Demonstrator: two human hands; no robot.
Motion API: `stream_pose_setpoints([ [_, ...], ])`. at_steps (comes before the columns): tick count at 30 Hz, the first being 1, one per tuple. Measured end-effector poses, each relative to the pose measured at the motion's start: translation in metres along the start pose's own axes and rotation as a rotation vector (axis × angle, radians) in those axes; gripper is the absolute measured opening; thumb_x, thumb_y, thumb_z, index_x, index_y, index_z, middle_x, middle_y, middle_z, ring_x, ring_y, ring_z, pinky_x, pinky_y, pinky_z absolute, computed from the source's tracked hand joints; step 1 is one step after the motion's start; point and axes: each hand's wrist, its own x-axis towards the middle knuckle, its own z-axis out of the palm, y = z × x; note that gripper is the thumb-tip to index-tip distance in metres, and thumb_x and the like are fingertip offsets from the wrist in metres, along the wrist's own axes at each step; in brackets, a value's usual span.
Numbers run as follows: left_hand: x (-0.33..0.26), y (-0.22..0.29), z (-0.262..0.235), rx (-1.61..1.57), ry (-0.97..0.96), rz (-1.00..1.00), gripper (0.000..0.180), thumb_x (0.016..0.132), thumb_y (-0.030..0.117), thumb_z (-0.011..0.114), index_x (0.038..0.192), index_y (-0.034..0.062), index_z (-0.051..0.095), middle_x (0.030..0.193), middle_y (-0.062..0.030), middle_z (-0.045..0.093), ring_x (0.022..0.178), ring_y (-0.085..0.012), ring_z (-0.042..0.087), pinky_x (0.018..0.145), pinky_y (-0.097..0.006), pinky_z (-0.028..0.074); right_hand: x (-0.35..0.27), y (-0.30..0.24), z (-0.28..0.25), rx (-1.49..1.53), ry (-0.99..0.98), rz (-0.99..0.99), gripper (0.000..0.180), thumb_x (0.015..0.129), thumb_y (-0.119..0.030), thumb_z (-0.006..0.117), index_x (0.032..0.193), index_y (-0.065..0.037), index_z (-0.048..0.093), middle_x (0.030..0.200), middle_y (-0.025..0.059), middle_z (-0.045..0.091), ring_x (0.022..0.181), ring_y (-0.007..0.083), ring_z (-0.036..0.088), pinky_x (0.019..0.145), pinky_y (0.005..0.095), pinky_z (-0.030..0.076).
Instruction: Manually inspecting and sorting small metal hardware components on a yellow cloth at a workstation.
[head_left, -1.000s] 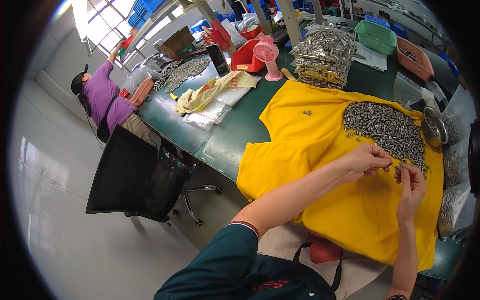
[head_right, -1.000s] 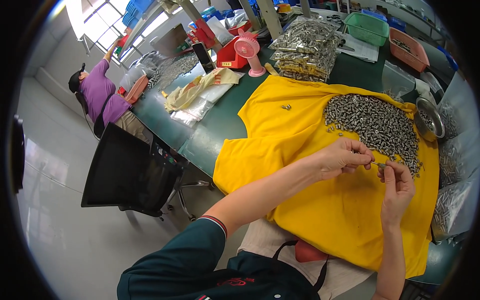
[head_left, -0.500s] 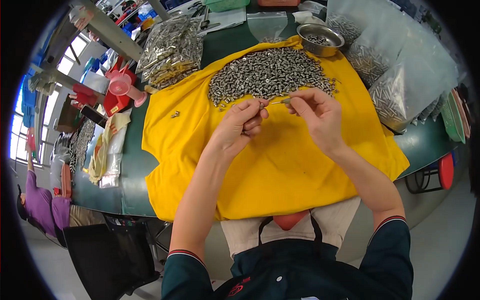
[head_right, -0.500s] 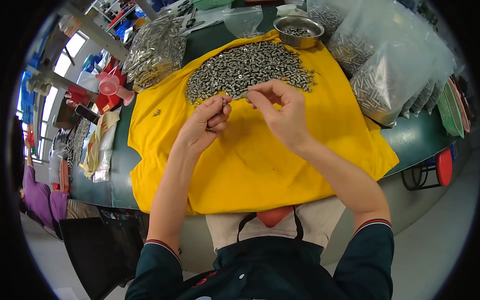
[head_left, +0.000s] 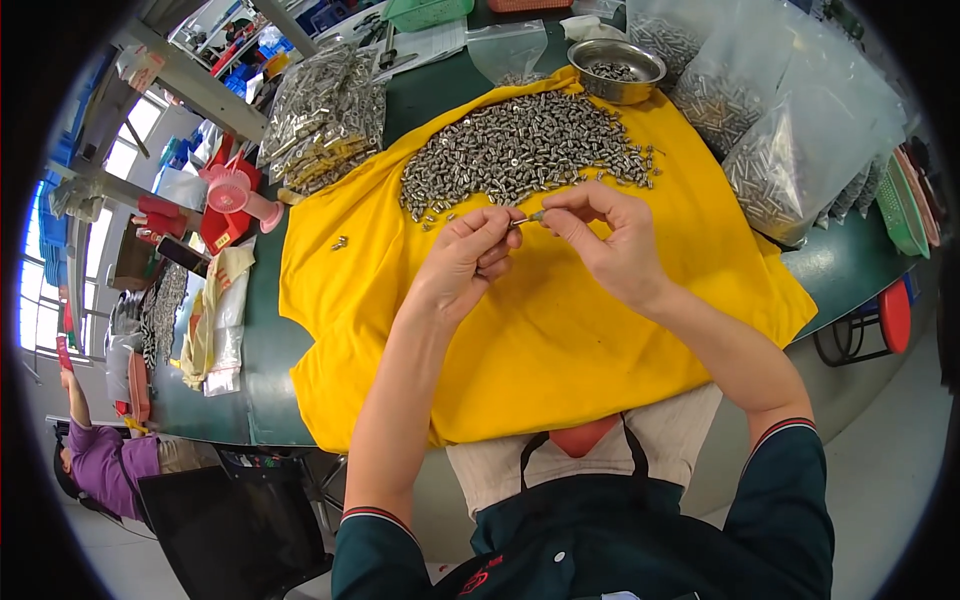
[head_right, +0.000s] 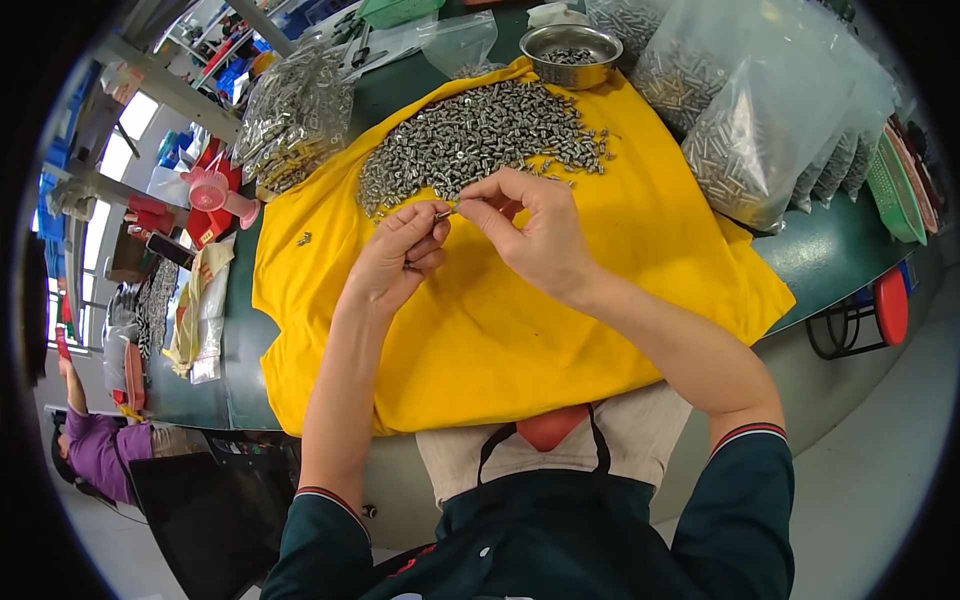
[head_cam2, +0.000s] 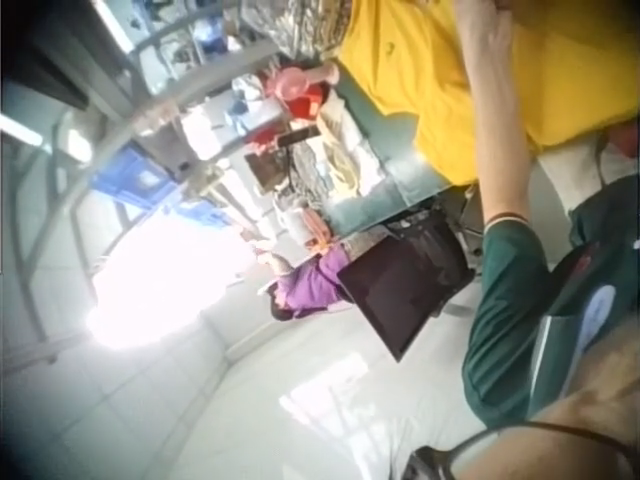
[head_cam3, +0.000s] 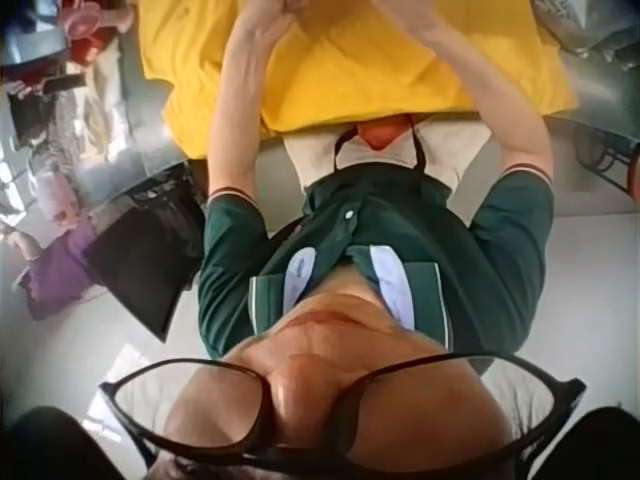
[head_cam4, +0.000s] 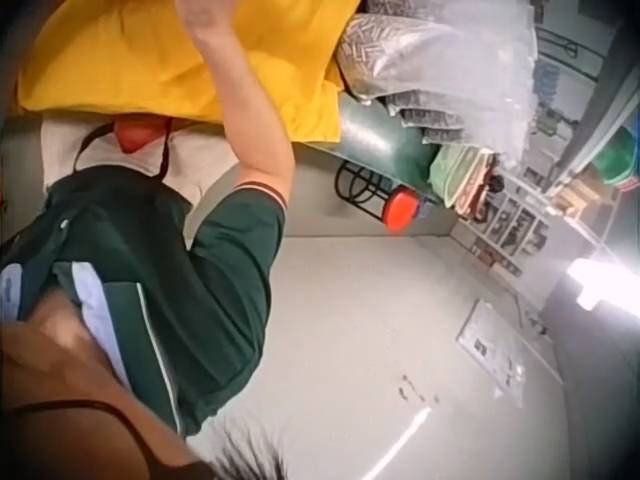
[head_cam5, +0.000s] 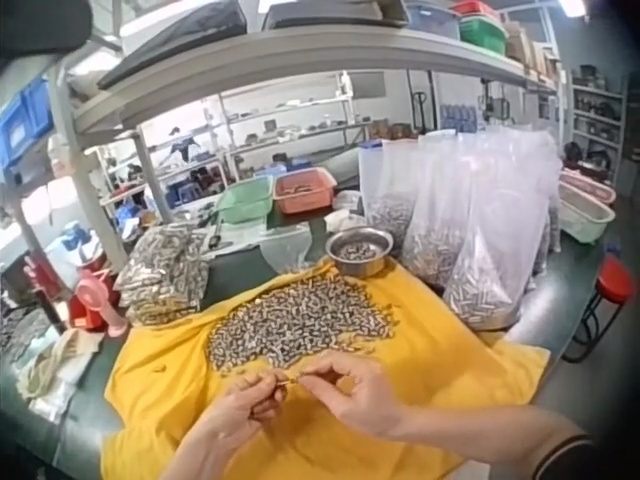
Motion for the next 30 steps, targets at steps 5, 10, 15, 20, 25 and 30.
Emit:
stream_pose_setpoints([
  [5, -0.001, 0.001, -0.005, 0.068, 0.067, 0.059, 0.016, 0.085, 0.016, 0.052, 0.09, 0.0017, 0.056, 0.07, -0.0003, 0.053, 0.05, -0.0017, 0.032, 0.045, -0.016, 0.024, 0.002, 0.0, 0.003, -0.086, -0.056, -0.024, 0.007, 0.075, -0.003, 0.061, 0.081, -0.001, 0.061, 0.07, 0.0033, 0.061, 0.061, 0.0078, 0.055, 0.056, 0.0197, 0.042],
  [10, 0.004, -0.005, -0.015, -0.132, 0.053, 0.037, 0.016, 0.085, 0.015, 0.051, 0.095, 0.0021, 0.053, 0.072, 0.0, 0.052, 0.049, -0.0025, 0.032, 0.044, -0.016, 0.025, 0.003, 0.005, 0.005, 0.123, 0.133, 0.073, 0.006, 0.078, -0.001, 0.057, 0.083, 0.0, 0.06, 0.072, 0.0038, 0.06, 0.063, 0.0088, 0.056, 0.057, 0.0199, 0.044],
  [15, 0.009, -0.009, -0.013, -0.14, 0.049, 0.022, 0.012, 0.086, 0.014, 0.05, 0.091, 0.0029, 0.052, 0.072, 0.001, 0.05, 0.05, -0.003, 0.03, 0.044, -0.017, 0.024, 0.002, 0.003, -0.007, 0.099, 0.071, 0.14, 0.011, 0.083, -0.001, 0.051, 0.093, 0.001, 0.057, 0.08, 0.0043, 0.059, 0.07, 0.0089, 0.055, 0.065, 0.0198, 0.043],
  [20, 0.007, -0.005, -0.015, -0.24, 0.059, 0.002, 0.013, 0.084, 0.018, 0.046, 0.075, 0.0087, 0.048, 0.059, 0.0003, 0.045, 0.045, -0.0062, 0.025, 0.04, -0.02, 0.02, 0.002, 0.004, -0.004, 0.054, 0.059, 0.141, 0.012, 0.085, -0.005, 0.05, 0.094, 0.001, 0.057, 0.081, 0.0038, 0.059, 0.071, 0.0084, 0.054, 0.065, 0.0196, 0.042],
  [25, 0.006, -0.003, -0.021, -0.32, 0.061, -0.065, 0.024, 0.086, 0.026, 0.044, 0.069, 0.0111, 0.04, 0.056, 0.0016, 0.037, 0.044, -0.0074, 0.022, 0.04, -0.021, 0.02, 0.004, 0.012, -0.004, 0.052, 0.064, 0.113, 0.013, 0.085, -0.007, 0.051, 0.095, 0.001, 0.056, 0.081, 0.0036, 0.059, 0.072, 0.0083, 0.054, 0.065, 0.0198, 0.042],
  [30, -0.004, 0.012, -0.031, -0.52, 0.028, -0.037, 0.015, 0.091, 0.021, 0.042, 0.086, 0.0067, 0.044, 0.064, 0.0006, 0.04, 0.049, -0.0059, 0.026, 0.042, -0.018, 0.023, 0.006, 0.015, -0.002, -0.021, 0.058, 0.052, 0.011, 0.085, -0.005, 0.051, 0.093, 0.001, 0.056, 0.08, 0.0044, 0.059, 0.072, 0.0091, 0.055, 0.066, 0.0201, 0.043],
])
